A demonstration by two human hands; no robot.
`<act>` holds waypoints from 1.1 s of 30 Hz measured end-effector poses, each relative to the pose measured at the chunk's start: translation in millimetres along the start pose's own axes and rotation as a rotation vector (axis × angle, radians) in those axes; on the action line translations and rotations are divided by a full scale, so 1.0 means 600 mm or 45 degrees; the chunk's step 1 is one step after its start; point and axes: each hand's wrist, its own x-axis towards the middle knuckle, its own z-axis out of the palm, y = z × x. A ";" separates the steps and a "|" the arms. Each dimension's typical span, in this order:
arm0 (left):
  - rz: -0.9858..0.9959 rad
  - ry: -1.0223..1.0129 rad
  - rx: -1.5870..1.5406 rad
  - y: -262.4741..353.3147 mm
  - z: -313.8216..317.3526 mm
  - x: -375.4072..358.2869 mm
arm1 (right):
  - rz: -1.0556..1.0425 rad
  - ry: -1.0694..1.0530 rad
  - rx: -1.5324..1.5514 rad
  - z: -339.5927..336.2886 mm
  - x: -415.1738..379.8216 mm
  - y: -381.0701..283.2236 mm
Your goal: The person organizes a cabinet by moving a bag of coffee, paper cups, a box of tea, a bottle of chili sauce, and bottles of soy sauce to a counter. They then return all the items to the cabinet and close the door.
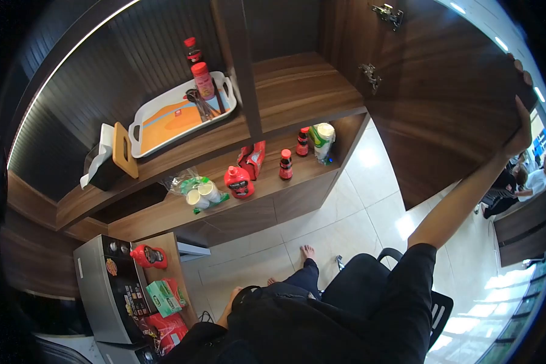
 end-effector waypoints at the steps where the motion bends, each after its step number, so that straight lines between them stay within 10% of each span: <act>1: 0.010 -0.002 0.014 0.003 0.006 0.002 | -0.021 -0.004 0.006 0.003 -0.003 -0.016; 10: 0.067 0.030 0.232 0.053 0.019 0.012 | -0.307 -0.142 0.635 0.079 -0.026 -0.250; 18: -0.089 -0.032 0.071 -0.006 0.021 0.017 | 0.028 -0.045 1.258 0.172 -0.019 -0.375; 33: -0.174 0.211 0.217 0.073 0.104 -0.011 | 0.158 0.151 1.156 0.246 -0.025 -0.412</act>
